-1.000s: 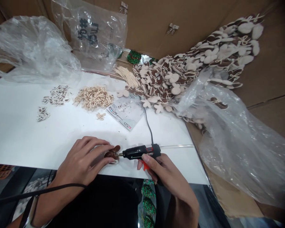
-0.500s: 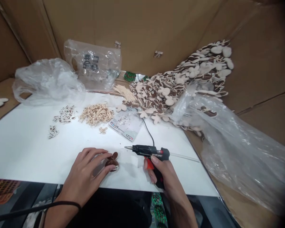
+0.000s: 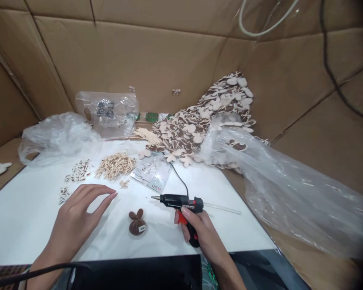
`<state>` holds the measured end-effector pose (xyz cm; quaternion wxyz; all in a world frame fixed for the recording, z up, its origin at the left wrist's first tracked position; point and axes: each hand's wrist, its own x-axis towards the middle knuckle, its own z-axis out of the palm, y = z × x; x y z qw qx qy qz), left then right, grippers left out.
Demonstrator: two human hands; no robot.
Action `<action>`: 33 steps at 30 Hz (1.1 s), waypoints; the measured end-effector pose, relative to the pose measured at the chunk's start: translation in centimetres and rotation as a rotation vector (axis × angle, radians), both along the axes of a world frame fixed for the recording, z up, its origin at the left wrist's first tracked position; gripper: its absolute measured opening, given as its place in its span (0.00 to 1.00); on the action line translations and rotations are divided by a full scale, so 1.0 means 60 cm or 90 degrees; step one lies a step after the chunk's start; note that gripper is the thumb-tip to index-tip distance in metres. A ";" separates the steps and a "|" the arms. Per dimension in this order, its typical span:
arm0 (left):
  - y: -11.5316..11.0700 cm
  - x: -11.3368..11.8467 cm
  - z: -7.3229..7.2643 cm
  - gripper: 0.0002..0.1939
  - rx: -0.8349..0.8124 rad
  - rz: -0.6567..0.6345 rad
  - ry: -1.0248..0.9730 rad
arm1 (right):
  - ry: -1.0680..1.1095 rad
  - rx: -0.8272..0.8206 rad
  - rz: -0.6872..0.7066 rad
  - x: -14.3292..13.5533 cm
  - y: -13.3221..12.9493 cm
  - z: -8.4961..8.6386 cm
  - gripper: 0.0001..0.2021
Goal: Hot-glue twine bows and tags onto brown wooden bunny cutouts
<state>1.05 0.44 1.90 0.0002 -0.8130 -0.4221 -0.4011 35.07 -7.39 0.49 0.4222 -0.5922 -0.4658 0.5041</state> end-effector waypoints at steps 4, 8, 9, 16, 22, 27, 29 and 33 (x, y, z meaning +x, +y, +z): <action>0.047 -0.018 -0.007 0.15 0.024 0.018 0.149 | -0.014 -0.003 -0.010 -0.001 0.000 -0.005 0.38; 0.081 -0.022 -0.013 0.16 0.037 0.007 0.231 | 0.005 0.009 0.020 0.000 0.002 -0.013 0.37; 0.087 -0.021 -0.015 0.16 0.036 -0.001 0.241 | 0.005 0.011 0.030 0.001 0.003 -0.014 0.37; 0.105 -0.012 -0.038 0.18 -0.005 -0.012 0.262 | 0.006 0.004 0.028 0.000 0.003 -0.013 0.39; 0.108 -0.017 -0.033 0.17 0.005 -0.025 0.295 | 0.014 -0.004 0.038 -0.001 0.002 -0.005 0.36; 0.104 -0.022 -0.019 0.16 0.050 -0.019 0.295 | 0.016 0.011 0.045 0.001 0.002 -0.002 0.36; 0.100 -0.028 -0.014 0.18 0.063 0.000 0.290 | 0.014 0.017 0.048 0.001 0.002 -0.003 0.37; 0.091 -0.051 -0.003 0.23 0.040 0.069 0.276 | 0.010 0.017 0.048 0.000 0.002 -0.003 0.37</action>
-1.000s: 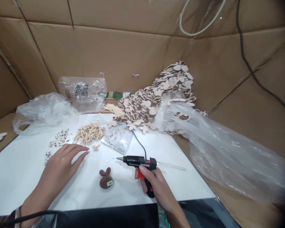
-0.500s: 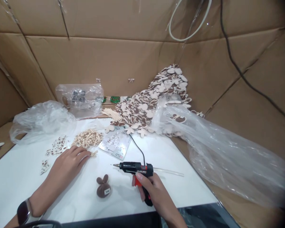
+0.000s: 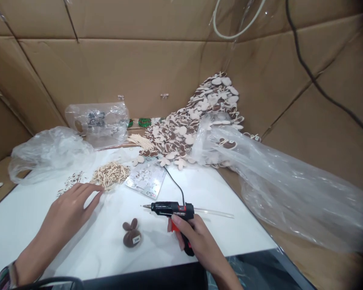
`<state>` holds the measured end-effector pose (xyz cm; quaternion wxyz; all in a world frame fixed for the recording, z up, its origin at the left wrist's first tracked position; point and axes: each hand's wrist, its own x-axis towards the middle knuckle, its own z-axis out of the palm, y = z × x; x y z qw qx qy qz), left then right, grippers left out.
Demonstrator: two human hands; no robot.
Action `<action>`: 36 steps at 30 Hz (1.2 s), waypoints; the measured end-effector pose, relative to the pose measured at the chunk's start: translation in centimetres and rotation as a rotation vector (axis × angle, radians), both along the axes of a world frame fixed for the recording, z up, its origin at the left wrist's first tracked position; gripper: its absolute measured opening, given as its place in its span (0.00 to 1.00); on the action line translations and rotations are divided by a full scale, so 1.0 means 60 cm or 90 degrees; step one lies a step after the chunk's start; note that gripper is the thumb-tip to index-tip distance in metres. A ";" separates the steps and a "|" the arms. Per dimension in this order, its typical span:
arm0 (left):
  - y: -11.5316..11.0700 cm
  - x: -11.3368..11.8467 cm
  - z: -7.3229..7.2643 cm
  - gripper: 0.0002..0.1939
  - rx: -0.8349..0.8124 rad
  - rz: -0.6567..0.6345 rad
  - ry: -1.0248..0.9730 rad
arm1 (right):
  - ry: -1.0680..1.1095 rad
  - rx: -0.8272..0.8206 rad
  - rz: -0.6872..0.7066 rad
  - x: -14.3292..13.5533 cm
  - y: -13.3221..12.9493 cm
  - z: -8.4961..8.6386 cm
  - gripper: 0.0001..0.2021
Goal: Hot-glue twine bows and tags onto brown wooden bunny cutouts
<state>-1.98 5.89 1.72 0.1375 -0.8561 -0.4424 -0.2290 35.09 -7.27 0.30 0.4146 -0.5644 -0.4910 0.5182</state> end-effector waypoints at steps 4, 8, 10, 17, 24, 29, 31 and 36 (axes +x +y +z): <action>-0.011 -0.025 0.011 0.23 -0.033 0.073 -0.036 | 0.001 0.000 0.003 0.000 0.001 0.003 0.36; -0.035 -0.022 -0.001 0.21 -0.064 0.016 -0.062 | 0.004 0.000 0.007 0.001 0.001 0.005 0.35; -0.050 -0.010 -0.012 0.20 -0.081 -0.056 -0.057 | 0.002 -0.001 0.005 0.001 0.001 0.004 0.34; -0.047 -0.011 -0.011 0.22 -0.102 0.009 -0.093 | -0.012 0.002 0.002 0.000 0.001 0.001 0.33; 0.037 -0.063 -0.014 0.28 -0.237 0.200 -0.095 | -0.024 -0.003 0.007 -0.001 0.001 0.005 0.36; 0.058 -0.061 -0.025 0.28 -0.257 0.198 -0.096 | -0.020 -0.013 -0.001 0.000 0.001 -0.009 0.37; 0.059 -0.058 -0.028 0.28 -0.257 0.195 -0.104 | -0.021 -0.010 -0.005 0.000 0.000 -0.015 0.37; 0.063 -0.064 -0.032 0.28 -0.254 0.196 -0.142 | -0.026 -0.026 -0.016 0.001 -0.003 -0.012 0.37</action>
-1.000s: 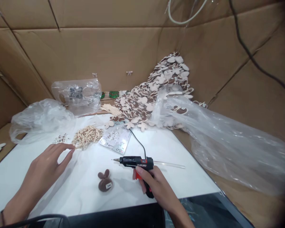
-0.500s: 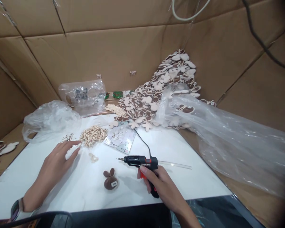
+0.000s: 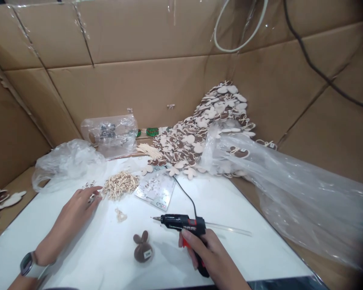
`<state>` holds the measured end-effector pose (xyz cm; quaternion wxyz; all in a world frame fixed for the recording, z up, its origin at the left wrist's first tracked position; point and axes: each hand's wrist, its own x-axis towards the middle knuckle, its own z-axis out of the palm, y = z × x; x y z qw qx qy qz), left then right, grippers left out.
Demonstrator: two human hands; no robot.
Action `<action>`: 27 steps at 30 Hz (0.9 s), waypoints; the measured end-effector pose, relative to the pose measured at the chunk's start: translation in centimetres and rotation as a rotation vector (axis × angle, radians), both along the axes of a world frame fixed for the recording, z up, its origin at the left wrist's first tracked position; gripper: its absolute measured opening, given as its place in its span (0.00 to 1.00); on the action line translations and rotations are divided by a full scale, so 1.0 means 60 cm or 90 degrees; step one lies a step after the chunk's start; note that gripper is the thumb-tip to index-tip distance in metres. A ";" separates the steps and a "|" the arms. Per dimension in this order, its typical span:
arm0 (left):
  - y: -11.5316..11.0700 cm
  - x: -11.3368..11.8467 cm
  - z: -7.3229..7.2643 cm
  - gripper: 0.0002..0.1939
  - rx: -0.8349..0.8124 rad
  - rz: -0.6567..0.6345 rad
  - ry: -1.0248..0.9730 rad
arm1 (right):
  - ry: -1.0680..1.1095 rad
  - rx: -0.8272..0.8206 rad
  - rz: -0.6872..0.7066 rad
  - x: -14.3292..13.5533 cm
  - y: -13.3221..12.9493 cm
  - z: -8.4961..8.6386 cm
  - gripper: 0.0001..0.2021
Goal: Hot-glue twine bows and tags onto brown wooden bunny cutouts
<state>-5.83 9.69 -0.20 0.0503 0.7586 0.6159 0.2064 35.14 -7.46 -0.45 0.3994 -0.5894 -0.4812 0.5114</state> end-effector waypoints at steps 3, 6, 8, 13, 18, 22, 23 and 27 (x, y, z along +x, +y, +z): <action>0.002 -0.006 -0.003 0.28 -0.003 -0.005 -0.030 | -0.009 -0.012 -0.005 0.001 -0.001 0.008 0.36; 0.001 -0.010 -0.006 0.28 -0.007 -0.006 -0.070 | -0.016 -0.024 -0.010 0.000 0.000 0.011 0.36; -0.002 -0.012 -0.004 0.28 -0.010 -0.007 -0.099 | -0.013 -0.031 -0.016 -0.001 0.000 0.009 0.36; -0.028 -0.004 0.015 0.35 -0.030 -0.052 -0.194 | -0.018 -0.025 -0.042 -0.003 -0.001 0.003 0.38; -0.079 0.042 0.041 0.30 -0.121 -0.128 -0.363 | -0.007 0.010 -0.085 -0.020 0.000 0.009 0.40; -0.118 0.090 0.052 0.25 -0.140 -0.183 -0.417 | 0.001 0.039 -0.100 -0.052 0.007 0.012 0.35; -0.126 0.101 0.053 0.24 -0.143 -0.196 -0.421 | -0.002 0.037 -0.097 -0.061 0.009 0.012 0.35; -0.152 0.143 0.050 0.22 -0.126 -0.219 -0.407 | -0.001 0.052 -0.151 -0.094 0.015 0.012 0.30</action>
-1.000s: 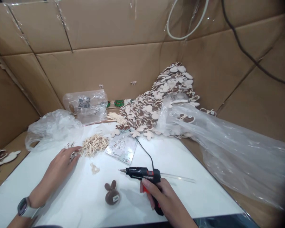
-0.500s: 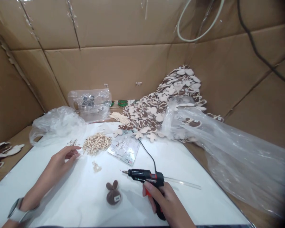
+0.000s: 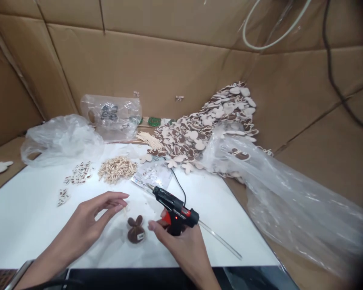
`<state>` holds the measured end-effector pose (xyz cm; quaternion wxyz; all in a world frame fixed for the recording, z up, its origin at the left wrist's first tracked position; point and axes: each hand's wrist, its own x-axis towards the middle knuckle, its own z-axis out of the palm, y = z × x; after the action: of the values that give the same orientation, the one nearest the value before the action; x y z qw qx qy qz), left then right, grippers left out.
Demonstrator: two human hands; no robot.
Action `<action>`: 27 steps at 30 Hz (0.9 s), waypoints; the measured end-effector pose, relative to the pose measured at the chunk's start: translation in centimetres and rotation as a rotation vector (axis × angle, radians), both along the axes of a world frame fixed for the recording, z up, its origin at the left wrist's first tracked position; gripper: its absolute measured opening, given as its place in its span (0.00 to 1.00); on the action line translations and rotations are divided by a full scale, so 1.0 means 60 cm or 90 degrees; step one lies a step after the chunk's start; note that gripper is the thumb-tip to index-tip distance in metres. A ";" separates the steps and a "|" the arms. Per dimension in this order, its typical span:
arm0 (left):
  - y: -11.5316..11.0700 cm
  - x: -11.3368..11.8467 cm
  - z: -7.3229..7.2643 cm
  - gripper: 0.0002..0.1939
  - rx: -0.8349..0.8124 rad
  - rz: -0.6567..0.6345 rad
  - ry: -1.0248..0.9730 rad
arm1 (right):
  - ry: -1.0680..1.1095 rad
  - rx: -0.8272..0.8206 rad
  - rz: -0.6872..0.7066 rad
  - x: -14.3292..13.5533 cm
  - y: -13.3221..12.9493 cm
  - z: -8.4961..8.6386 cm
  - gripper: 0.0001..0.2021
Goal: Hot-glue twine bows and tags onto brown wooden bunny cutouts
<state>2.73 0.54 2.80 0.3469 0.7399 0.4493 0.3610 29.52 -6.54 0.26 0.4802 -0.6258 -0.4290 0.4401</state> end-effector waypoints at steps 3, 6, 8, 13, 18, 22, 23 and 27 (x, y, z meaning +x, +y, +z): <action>-0.013 0.020 -0.013 0.22 0.035 0.005 -0.011 | 0.014 0.035 -0.015 -0.014 0.005 0.005 0.25; -0.023 0.028 -0.028 0.19 0.059 -0.010 -0.035 | 0.002 0.028 0.025 -0.020 0.010 0.016 0.21; -0.029 0.028 -0.034 0.15 0.055 -0.027 -0.041 | -0.013 0.018 0.051 -0.022 0.013 0.023 0.19; -0.036 0.024 -0.044 0.10 0.010 -0.040 -0.051 | 0.057 -0.040 0.124 -0.024 0.019 0.027 0.17; -0.034 0.026 -0.056 0.10 0.037 -0.052 -0.076 | 0.033 -0.053 0.133 -0.021 0.020 0.023 0.14; -0.037 0.027 -0.061 0.11 0.015 -0.048 -0.073 | 0.013 -0.079 0.135 -0.016 0.021 0.026 0.15; -0.038 0.026 -0.061 0.11 0.006 -0.049 -0.065 | 0.011 -0.075 0.138 -0.015 0.022 0.027 0.13; -0.042 0.022 -0.066 0.12 -0.001 -0.057 -0.046 | -0.003 -0.063 0.139 -0.013 0.025 0.035 0.10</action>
<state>4.05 -1.97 -1.15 0.3796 0.7452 0.4033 0.3713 28.74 -5.03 2.35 0.3969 -0.5997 -0.4735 0.5086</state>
